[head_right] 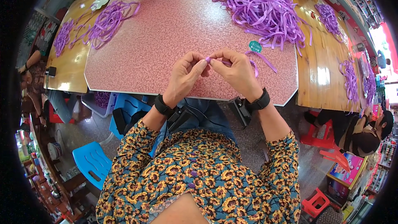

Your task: The person picks up a purple ribbon, stretches it out, and threads it through a small purple plastic piece to form a loop. They then repeat this process with a second ribbon and plastic piece.

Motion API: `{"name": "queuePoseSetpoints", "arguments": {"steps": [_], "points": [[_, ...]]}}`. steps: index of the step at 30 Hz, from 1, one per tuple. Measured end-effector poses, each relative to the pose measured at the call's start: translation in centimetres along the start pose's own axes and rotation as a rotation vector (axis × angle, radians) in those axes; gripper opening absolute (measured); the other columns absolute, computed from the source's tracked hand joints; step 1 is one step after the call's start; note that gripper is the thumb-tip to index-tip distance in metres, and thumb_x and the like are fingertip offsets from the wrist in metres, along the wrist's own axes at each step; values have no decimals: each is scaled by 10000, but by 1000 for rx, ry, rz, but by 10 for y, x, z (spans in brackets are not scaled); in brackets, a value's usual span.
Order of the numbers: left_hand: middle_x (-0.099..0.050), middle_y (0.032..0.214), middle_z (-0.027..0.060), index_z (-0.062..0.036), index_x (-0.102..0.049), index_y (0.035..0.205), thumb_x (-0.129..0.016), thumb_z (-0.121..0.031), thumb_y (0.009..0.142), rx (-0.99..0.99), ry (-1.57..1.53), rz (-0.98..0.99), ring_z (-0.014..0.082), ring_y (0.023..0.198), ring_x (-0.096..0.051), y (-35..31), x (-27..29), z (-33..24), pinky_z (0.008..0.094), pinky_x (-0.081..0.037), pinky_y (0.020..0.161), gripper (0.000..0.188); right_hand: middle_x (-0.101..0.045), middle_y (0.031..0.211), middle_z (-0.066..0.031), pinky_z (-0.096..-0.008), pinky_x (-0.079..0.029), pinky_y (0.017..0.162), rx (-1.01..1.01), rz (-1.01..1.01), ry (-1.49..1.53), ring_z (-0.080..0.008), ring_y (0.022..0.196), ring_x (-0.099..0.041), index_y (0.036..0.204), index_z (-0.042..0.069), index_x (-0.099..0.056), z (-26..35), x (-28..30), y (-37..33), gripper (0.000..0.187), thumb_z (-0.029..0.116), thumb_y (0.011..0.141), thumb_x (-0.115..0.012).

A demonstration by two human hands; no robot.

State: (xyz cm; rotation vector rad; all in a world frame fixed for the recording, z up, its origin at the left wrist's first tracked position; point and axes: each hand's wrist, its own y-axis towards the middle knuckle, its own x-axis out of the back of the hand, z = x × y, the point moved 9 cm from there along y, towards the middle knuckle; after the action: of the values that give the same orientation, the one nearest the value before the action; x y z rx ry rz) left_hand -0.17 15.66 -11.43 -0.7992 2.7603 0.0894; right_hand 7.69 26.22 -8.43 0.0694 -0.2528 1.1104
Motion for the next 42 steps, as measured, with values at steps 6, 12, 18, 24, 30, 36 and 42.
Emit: {"name": "queuePoseSetpoints", "arguments": {"steps": [6, 12, 18, 24, 30, 36, 42], "points": [[-623, 859, 25, -22, -562, 1017, -548, -175, 987, -54, -7, 9, 88, 796, -611, 1, 2, -4, 232, -506, 719, 156, -586, 785, 65, -182, -349, 564, 73, 12, -5, -7, 671, -452, 1020, 24, -690, 7, 3, 2, 150, 115, 903, -668], [-621, 849, 23, -25, -559, 1011, -551, -176, 985, -14, 79, -10, 82, 787, -607, 2, 3, -2, 227, -504, 706, 154, -592, 784, 55, -176, -361, 565, 33, 51, -49, -8, 669, -473, 991, 23, -692, 6, 0, 2, 134, 125, 907, -669], [-618, 847, 19, -27, -558, 1012, -552, -171, 983, -16, 61, -9, 80, 784, -604, 0, 4, 2, 225, -507, 708, 147, -593, 784, 43, -175, -355, 559, 68, -36, -93, -1, 661, -470, 959, 11, -686, 8, 3, 2, 127, 123, 902, -674], [-615, 859, 19, -24, -556, 1017, -554, -155, 981, -54, 16, -3, 81, 787, -601, 0, 5, 4, 227, -508, 717, 136, -606, 793, 31, -174, -372, 561, 5, 29, 132, -5, 671, -492, 952, 19, -689, 4, -2, 5, 119, 124, 895, -680], [-615, 873, 18, -20, -554, 1038, -552, -144, 982, -22, 16, 2, 78, 808, -599, -2, 6, 8, 229, -511, 732, 136, -630, 829, 11, -188, -441, 622, -13, 86, 36, -33, 738, -559, 988, 21, -673, 5, -5, 1, 122, 117, 917, -644], [-612, 879, 33, 4, -545, 997, -561, -96, 962, -43, 51, -11, 77, 795, -594, -2, 7, 5, 224, -501, 701, 108, -620, 788, 31, -168, -413, 567, 138, 39, -98, -5, 678, -529, 986, 5, -659, 14, -9, 3, 120, 96, 918, -621], [-615, 867, 34, 7, -551, 992, -570, -100, 955, -26, 84, -23, 77, 780, -597, -2, 9, 7, 221, -501, 688, 115, -601, 769, 40, -180, -359, 552, -37, 22, 56, -5, 670, -482, 977, 0, -665, -7, -12, 1, 118, 88, 901, -645]]}}
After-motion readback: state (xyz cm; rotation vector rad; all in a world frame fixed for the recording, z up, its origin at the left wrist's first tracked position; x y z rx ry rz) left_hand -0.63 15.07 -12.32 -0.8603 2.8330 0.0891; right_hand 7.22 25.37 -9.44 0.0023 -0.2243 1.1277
